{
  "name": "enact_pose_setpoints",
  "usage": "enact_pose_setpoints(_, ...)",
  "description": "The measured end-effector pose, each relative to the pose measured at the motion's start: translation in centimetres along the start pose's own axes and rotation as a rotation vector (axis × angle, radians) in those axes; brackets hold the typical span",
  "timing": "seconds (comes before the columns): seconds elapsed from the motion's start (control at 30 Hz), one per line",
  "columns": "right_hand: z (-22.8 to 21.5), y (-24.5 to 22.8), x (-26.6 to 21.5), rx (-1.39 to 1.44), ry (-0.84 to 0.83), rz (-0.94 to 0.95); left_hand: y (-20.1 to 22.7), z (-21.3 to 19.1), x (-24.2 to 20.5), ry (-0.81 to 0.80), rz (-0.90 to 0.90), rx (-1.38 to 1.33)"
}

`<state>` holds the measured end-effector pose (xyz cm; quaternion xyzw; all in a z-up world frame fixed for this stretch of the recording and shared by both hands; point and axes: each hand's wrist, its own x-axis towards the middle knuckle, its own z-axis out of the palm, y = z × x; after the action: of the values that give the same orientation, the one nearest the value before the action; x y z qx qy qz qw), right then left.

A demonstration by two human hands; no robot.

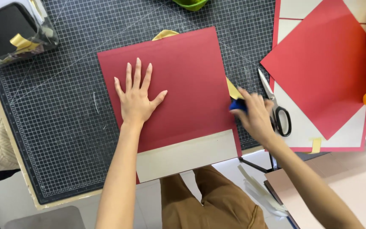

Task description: Assembling a red cardboard folder by applying glue, attaching a ribbon, and smoothing the surface with a squeegee

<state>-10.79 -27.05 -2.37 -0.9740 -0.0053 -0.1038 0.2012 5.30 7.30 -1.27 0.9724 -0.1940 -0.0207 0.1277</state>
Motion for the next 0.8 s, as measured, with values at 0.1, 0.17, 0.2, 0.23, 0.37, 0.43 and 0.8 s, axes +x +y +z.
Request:
enact_pose_setpoints(0.1, 1.0, 0.0, 3.1, -0.247, -0.048, -0.194, 0.1, 0.0, -0.2, -0.013, 0.004, 0.001)
enact_pose_setpoints(0.17, 1.8, 0.8, 5.0, -0.133, 0.025, -0.182, 0.0, -0.1, 0.0, -0.005, 0.010, -0.006)
enact_pose_setpoints(0.2, 1.6, 0.8, 4.1, -0.134, 0.022, -0.181, 0.1, -0.1, -0.1, -0.008, 0.010, -0.007)
enact_pose_setpoints(0.23, 1.4, 0.7, 3.1, -0.072, 0.047, -0.214, 0.2, -0.1, -0.1, -0.010, 0.010, -0.008)
enact_pose_setpoints(0.37, 1.4, 1.4, 1.5, -0.009, -0.016, -0.240, 0.0, 0.0, 0.0, -0.006, 0.011, 0.013)
enact_pose_setpoints(0.43, 1.8, 1.7, 3.6, -0.024, 0.033, -0.238, 0.0, 0.1, 0.2, 0.003, 0.015, 0.014)
enact_pose_setpoints(0.8, 2.2, 0.5, 2.6, 0.057, 0.008, -0.293, 0.0, 0.3, -0.4, 0.018, 0.019, 0.009)
